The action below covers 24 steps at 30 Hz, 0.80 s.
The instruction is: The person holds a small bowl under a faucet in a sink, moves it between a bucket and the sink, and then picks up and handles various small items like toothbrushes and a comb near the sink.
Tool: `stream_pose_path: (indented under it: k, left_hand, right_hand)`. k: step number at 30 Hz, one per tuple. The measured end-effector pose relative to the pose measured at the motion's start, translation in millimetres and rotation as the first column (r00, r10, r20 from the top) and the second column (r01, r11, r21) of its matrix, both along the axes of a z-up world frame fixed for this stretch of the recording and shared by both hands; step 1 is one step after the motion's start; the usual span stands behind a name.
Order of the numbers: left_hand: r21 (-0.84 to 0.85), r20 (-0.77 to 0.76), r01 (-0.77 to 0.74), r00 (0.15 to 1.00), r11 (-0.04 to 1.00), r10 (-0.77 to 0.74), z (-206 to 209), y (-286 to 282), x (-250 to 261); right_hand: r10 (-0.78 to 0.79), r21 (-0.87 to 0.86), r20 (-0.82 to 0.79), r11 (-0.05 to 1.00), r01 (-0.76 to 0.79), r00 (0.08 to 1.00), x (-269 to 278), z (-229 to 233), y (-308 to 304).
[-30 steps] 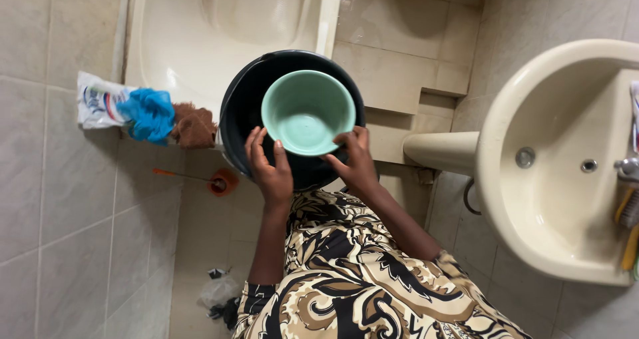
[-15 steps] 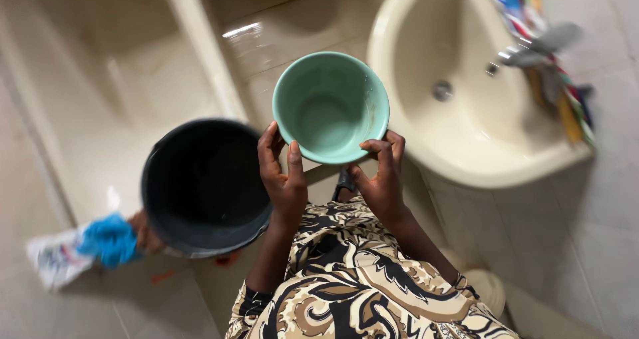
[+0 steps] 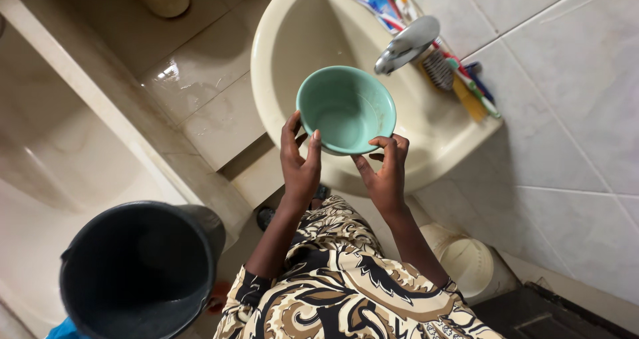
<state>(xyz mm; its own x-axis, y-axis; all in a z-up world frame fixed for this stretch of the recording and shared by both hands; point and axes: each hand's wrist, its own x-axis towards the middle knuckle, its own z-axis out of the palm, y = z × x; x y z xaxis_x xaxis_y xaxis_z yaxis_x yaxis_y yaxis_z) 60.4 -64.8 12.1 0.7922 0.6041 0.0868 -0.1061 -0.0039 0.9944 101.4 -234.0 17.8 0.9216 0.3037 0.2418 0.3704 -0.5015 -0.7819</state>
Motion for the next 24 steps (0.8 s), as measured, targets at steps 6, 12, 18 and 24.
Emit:
stream_pose_path:
  k: [6, 12, 18, 24]
  left_hand:
    - [0.041, -0.063, -0.096, 0.993, 0.994, 0.099, 11.2, 2.2, -1.6]
    - [-0.240, -0.138, -0.289, 0.955, 0.927, 0.262, -2.1, 28.6, -37.4]
    - [-0.207, -0.040, -0.430, 0.901, 0.879, 0.432, 1.2, 55.0, -112.4]
    - [-0.142, -0.088, -0.592, 0.806, 0.793, 0.585, -2.5, 83.3, -217.1]
  right_hand:
    - [0.138, -0.041, 0.000, 0.990, -0.138, 0.990, 24.9, 10.8, 6.5]
    - [0.493, 0.131, -0.130, 0.869, -0.478, 0.860, 37.3, 10.9, 28.4]
    - [0.487, 0.620, -0.442, 0.772, -0.135, 0.753, 3.2, 6.1, 91.4]
    - [0.609, 0.585, -0.675, 0.786, -0.200, 0.418, -51.3, -4.1, 158.4]
